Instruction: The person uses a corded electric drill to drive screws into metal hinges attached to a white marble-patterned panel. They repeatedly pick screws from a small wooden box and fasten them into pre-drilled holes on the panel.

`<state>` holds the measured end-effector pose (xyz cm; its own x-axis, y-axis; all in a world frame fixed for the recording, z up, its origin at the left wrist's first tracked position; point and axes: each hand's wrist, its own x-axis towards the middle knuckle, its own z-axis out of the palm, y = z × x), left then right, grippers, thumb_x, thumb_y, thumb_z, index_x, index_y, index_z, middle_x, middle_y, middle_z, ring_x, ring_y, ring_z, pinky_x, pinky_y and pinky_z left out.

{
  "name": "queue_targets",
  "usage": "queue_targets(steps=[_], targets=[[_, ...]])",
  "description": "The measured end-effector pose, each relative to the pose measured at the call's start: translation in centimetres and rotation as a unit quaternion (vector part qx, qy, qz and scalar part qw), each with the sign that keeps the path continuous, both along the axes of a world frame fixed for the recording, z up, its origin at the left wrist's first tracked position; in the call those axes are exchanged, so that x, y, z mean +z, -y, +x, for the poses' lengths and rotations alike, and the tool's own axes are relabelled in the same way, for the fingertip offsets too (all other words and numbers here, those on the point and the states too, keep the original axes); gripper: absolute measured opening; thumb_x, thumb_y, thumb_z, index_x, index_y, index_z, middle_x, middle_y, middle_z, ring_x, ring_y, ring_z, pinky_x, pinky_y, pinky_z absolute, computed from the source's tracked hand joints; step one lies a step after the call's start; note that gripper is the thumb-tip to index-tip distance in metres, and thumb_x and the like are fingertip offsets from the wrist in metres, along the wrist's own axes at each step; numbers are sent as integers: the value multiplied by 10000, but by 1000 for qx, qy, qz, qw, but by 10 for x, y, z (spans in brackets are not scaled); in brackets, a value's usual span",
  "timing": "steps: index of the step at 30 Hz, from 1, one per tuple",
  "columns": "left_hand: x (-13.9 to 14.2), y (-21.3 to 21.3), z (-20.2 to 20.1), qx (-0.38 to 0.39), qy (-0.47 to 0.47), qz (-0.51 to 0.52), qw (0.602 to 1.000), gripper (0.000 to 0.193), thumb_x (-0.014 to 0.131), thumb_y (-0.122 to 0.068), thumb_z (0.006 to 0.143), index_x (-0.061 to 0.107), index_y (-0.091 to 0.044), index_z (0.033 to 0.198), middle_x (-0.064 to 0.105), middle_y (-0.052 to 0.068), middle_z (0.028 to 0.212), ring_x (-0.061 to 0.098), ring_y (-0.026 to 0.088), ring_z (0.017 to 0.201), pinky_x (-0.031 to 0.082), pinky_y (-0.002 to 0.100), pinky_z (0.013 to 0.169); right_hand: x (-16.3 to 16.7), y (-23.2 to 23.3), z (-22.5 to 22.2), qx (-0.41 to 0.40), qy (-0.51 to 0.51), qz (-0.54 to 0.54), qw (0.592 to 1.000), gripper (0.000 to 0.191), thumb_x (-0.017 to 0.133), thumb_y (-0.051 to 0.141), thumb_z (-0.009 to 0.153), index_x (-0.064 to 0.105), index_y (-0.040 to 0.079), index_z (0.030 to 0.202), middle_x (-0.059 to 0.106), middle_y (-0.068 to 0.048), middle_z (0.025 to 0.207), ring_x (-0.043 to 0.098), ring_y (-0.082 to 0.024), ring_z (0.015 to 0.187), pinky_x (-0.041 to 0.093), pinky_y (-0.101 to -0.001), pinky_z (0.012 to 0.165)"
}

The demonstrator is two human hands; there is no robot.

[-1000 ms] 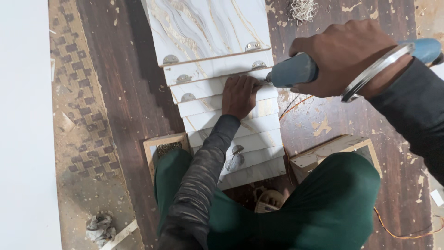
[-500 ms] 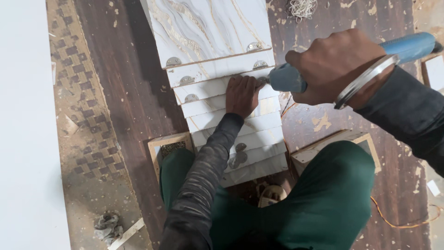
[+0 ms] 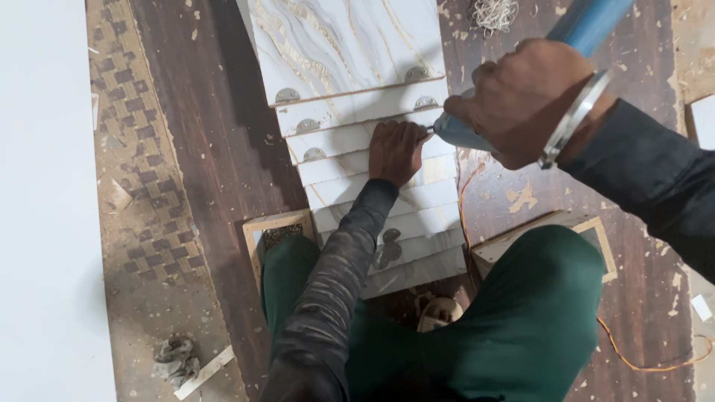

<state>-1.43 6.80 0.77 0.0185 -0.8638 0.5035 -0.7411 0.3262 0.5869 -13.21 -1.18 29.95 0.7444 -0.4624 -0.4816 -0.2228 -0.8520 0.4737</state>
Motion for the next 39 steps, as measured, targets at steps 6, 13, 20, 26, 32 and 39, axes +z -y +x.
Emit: queue_targets(steps=[6, 13, 20, 26, 32, 39], targets=[[-1, 5, 2, -15, 5, -8, 1000, 156, 705, -193, 943, 587, -120, 871, 607, 63, 791, 604, 294, 820, 437, 453, 770, -9, 9, 10, -49, 12, 10, 999, 363, 788, 527, 787, 794, 255, 1029, 719, -17, 670, 693, -161, 555, 557, -329, 508], [19, 13, 14, -34, -15, 19, 999, 277, 744, -310, 874, 583, -103, 963, 602, 84, 747, 614, 327, 781, 458, 477, 756, 12, -8, -51, -123, 228, 35, 965, 525, 825, 558, 810, 788, 181, 1174, 748, -69, 712, 666, -211, 466, 534, -370, 455], [11, 19, 4, 160, -352, 78, 919, 99, 532, -126, 1110, 625, -94, 1106, 709, 93, 977, 679, 204, 869, 546, 381, 779, 6, -64, -110, -189, 460, 91, 863, 628, 890, 488, 777, 777, 112, 1267, 777, -144, 913, 746, -268, 725, 611, -381, 711], [10, 12, -23, -12, -811, 246, 531, 319, 388, -12, 1033, 653, 54, 1196, 654, 92, 957, 650, 167, 821, 640, 337, 793, -26, -82, -130, -251, 524, 138, 802, 592, 889, 450, 769, 773, 128, 1251, 772, -148, 938, 762, -280, 790, 613, -382, 746], [27, -11, -11, -50, -783, 289, 549, 348, 444, -196, 1059, 632, 43, 1227, 745, 117, 1117, 734, 171, 960, 621, 316, 882, -33, -93, -136, -298, 518, 144, 789, 600, 901, 451, 728, 787, 142, 1229, 764, -160, 854, 755, -299, 737, 598, -398, 701], [7, -16, -9, 13, -774, 284, 566, 343, 698, -196, 1022, 650, 95, 1199, 719, 166, 1102, 716, 199, 946, 619, 334, 893, -38, -93, -141, -276, 540, 161, 779, 597, 885, 454, 760, 773, 108, 1233, 772, -158, 948, 768, -274, 781, 614, -383, 736]])
